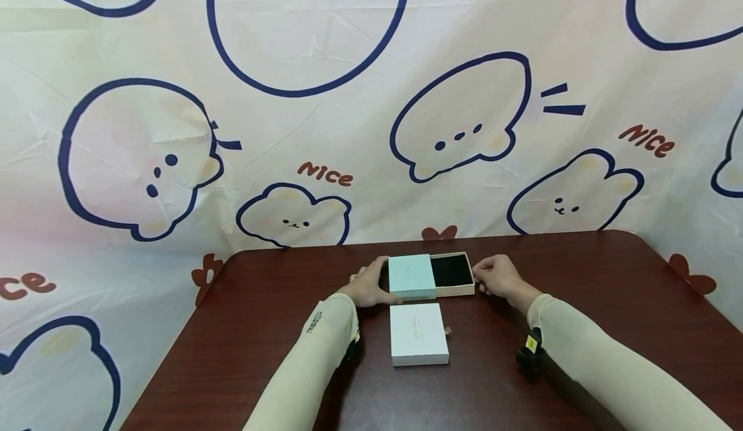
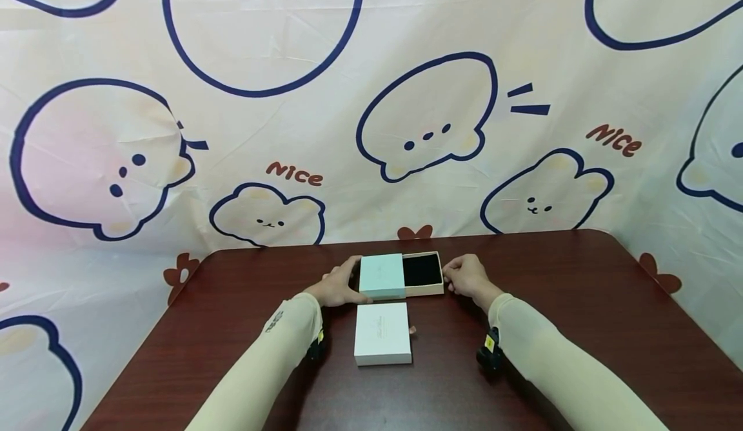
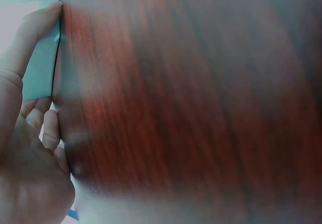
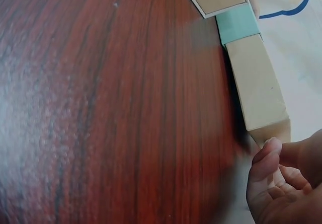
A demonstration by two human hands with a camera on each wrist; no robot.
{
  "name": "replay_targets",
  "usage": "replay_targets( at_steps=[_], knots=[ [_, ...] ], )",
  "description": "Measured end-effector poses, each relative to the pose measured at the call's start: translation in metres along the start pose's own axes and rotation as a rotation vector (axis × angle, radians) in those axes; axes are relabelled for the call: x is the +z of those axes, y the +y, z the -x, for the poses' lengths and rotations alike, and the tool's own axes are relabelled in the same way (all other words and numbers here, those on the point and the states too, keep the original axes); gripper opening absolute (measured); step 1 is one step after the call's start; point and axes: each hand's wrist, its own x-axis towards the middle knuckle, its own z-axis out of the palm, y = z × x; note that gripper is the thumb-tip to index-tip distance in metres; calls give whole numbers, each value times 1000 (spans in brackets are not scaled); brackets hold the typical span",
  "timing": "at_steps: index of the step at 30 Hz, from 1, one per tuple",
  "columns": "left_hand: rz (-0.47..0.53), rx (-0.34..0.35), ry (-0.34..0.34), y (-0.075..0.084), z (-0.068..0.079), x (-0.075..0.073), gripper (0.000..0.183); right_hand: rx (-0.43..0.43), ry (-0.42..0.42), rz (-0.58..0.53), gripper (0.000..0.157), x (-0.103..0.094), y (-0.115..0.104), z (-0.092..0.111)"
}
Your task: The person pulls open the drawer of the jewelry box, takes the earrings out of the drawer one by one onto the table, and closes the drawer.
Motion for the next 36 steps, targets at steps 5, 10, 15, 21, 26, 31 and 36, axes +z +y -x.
replay_targets(
  at_steps=[5,10,15,21,26,31,36],
  knots=[
    [4,-4,-2,0,1,0,105,-2,-1,3,23,2,-1,0],
    [2,-2,-2,0,1,0,105,-1,3,8,23,4,-1,0],
    [-6,1,-2,-1,-1,0,104,8,6,6,23,5,0,-1],
    [-15,0,-1,-2,-2,1,104,14,8,3,23,6,0,-1],
    [-15,1,1,-1,-3,1,104,6,11,-5,23,7,0,-1],
    [-8,-3,-7,1,-1,-1,104,11,11,-13,23,8,-1,-2],
    [-16,-3,-8,2,1,-1,103,21,8,-10,22,9,-2,-3]
  ],
)
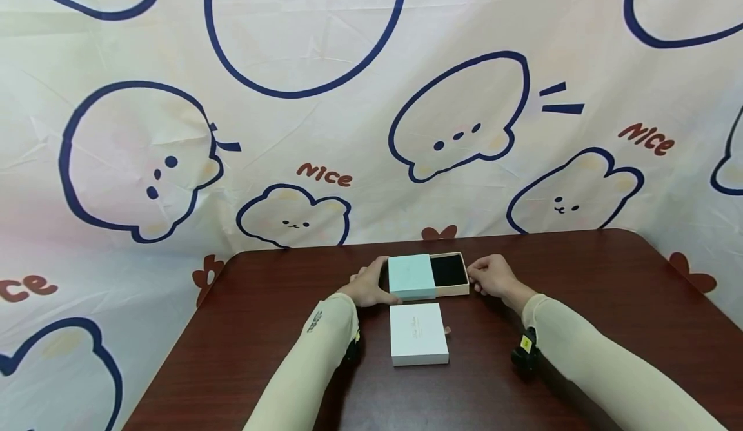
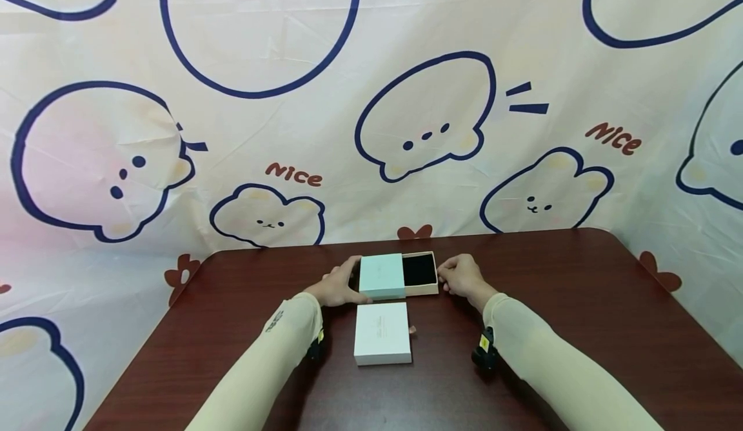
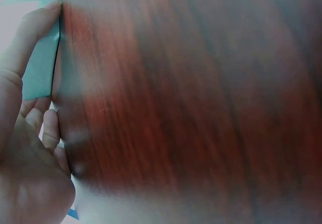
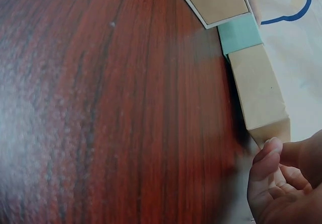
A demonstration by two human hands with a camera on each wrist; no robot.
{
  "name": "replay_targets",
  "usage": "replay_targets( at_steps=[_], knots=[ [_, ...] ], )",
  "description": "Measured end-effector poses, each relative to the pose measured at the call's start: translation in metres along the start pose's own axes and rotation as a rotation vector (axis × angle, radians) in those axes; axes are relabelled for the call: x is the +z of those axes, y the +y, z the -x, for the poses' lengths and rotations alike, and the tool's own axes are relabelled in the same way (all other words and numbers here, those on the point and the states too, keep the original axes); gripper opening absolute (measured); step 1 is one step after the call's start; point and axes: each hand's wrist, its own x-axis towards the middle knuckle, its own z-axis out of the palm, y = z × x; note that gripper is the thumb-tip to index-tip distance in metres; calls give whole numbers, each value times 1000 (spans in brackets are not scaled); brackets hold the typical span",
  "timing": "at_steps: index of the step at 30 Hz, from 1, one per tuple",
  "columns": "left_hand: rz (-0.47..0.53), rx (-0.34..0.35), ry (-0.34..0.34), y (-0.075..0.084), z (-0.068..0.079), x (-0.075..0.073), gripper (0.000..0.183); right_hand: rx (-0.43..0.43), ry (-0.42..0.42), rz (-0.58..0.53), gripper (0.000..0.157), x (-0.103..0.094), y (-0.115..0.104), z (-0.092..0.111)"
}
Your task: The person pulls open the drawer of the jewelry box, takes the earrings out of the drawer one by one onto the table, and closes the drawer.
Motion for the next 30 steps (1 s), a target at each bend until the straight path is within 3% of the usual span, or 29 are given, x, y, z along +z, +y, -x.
replay_targets(
  at_steps=[11,22,30],
  knots=[
    [4,-27,-17,-6,-7,4,106,-2,-5,3,23,2,-1,1],
    [10,-2,4,-2,-1,1,104,-19,-6,7,23,3,-1,2],
    [8,-20,5,-1,-1,1,104,-10,-8,0,23,5,-1,0]
  ],
)
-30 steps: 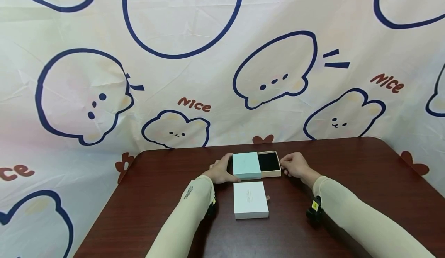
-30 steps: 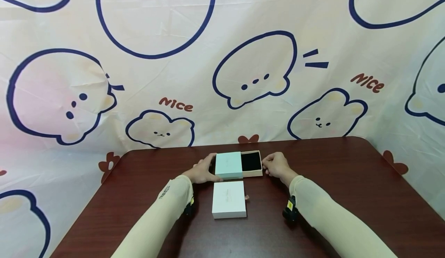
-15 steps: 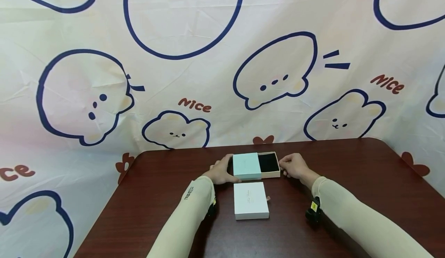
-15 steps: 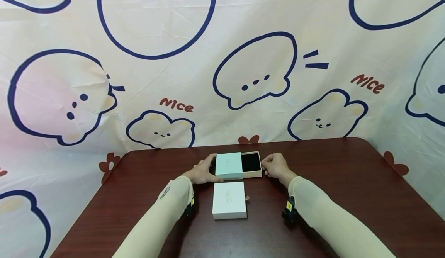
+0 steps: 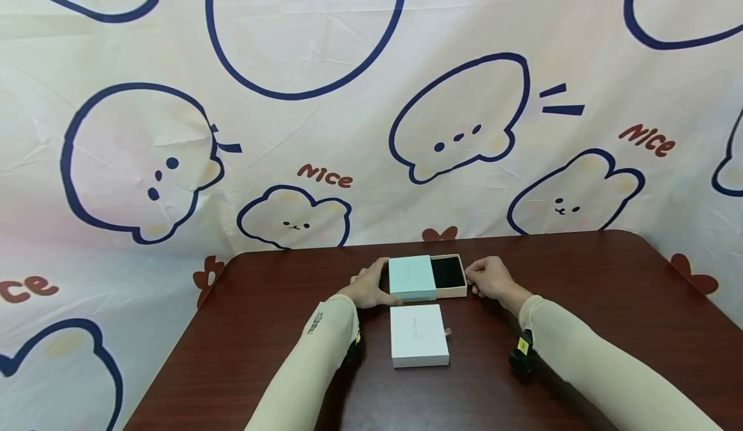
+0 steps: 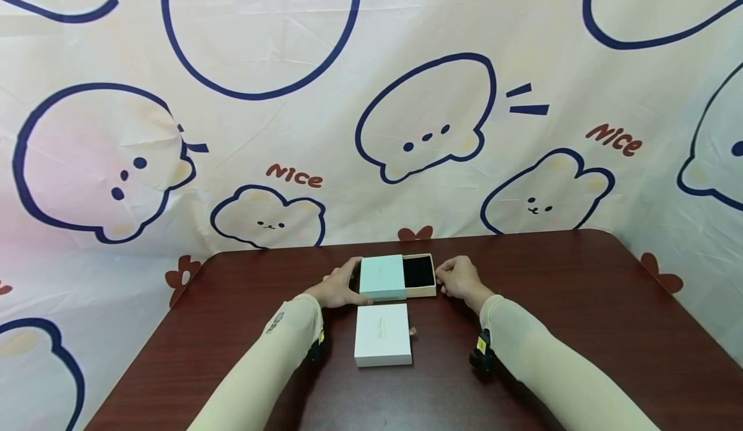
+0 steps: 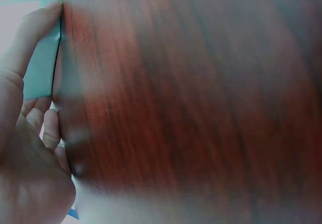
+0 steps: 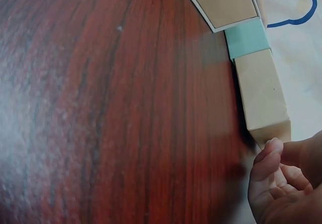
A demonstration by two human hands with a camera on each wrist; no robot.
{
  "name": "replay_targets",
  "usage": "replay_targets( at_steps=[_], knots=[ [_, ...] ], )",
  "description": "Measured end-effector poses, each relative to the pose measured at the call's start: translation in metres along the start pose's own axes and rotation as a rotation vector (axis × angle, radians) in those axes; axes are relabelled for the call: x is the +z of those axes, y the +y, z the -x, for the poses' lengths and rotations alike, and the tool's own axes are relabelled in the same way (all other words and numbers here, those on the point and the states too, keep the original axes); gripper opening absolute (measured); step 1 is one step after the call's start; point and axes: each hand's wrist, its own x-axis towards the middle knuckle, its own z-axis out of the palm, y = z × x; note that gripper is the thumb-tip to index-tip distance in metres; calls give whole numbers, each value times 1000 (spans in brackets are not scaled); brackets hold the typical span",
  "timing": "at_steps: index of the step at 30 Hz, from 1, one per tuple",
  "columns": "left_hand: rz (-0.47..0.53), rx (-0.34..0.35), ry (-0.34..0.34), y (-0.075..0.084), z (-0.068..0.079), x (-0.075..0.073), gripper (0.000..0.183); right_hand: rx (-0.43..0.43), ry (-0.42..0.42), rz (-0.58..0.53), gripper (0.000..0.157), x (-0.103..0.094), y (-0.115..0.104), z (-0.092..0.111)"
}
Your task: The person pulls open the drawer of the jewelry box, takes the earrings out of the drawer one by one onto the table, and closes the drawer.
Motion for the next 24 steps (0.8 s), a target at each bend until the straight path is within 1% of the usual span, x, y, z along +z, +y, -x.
replay_targets(
  at_steps=[9,17,24],
  knots=[
    [4,1,0,0,0,0,104,-11,10,-7,23,2,1,-1],
    [10,13,3,-1,0,0,102,-2,7,0,23,2,-1,0],
    [10,4,-5,0,0,0,103,-7,11,2,23,3,-2,-1]
  ],
)
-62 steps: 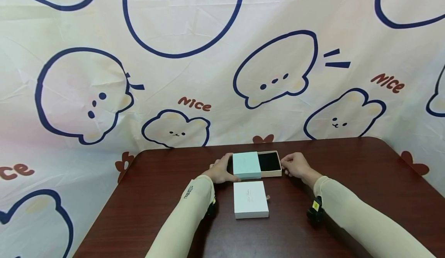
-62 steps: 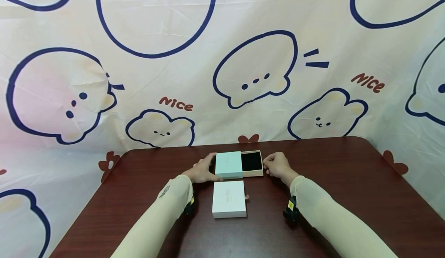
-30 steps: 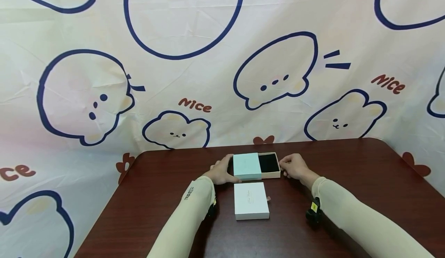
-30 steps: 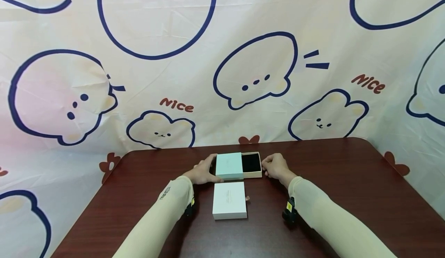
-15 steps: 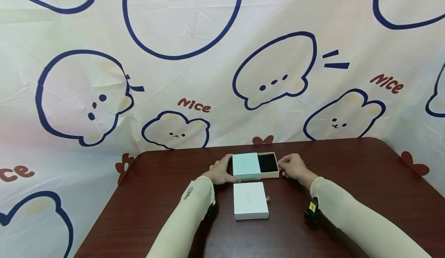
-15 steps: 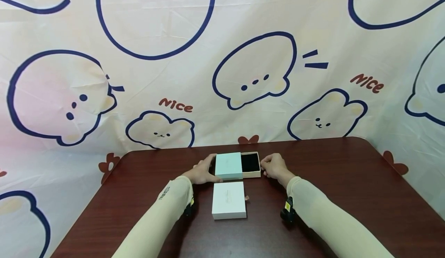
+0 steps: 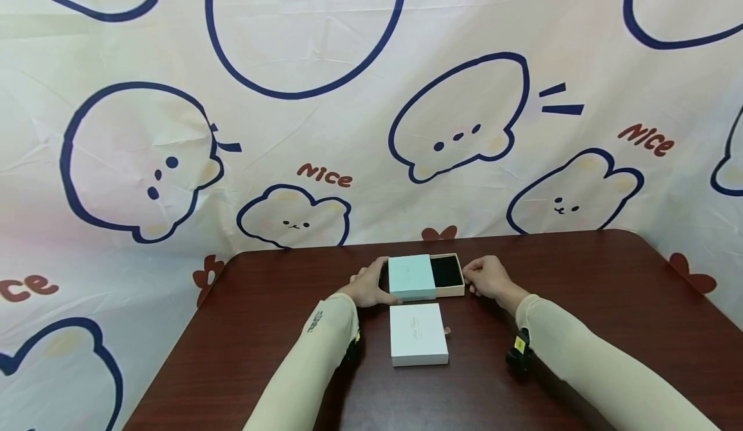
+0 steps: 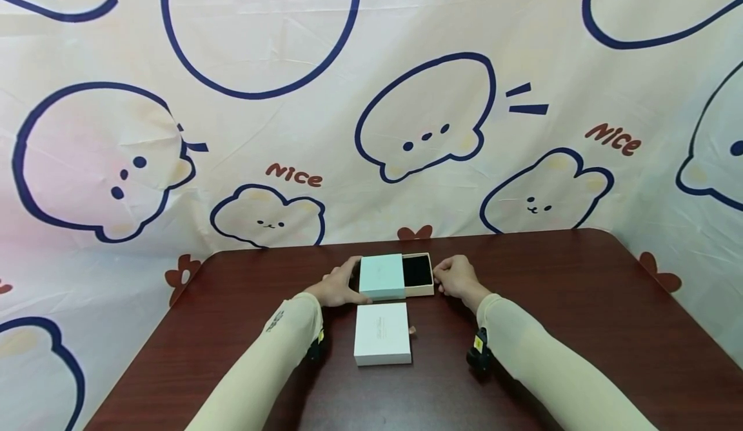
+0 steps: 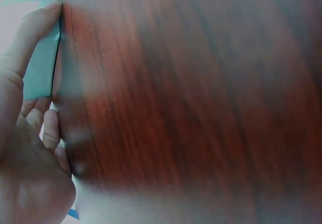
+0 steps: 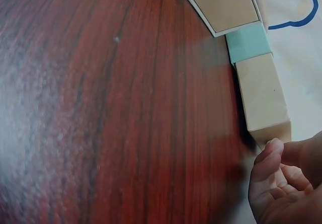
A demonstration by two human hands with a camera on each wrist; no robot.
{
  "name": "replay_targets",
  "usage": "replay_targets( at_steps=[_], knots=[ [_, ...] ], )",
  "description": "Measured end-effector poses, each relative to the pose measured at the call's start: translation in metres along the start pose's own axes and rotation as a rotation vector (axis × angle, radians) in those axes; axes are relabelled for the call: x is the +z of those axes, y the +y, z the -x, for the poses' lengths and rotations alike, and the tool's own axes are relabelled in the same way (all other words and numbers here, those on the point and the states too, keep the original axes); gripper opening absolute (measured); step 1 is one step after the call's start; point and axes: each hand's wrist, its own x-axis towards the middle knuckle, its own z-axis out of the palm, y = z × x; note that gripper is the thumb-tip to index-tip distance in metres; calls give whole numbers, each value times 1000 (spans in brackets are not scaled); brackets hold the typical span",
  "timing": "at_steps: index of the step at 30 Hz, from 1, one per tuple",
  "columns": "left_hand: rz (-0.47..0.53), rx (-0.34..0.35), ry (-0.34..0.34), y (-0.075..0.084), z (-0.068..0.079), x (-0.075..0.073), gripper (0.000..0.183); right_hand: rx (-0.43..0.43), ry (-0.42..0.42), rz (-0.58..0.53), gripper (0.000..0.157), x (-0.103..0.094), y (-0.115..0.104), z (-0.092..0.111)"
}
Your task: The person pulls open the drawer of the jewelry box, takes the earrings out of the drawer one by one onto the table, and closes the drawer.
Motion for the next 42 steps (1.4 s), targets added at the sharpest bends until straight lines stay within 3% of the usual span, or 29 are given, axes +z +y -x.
replay_targets(
  at_steps=[20,33,42],
  knots=[
    [-33,-12,-22,0,-4,-1,105,13,11,5,23,3,-2,-1],
    [-8,14,0,2,2,-1,103,6,9,-24,23,8,-2,-1],
    [6,-7,-4,1,1,-1,104,0,5,-20,23,11,-4,-1]
  ],
)
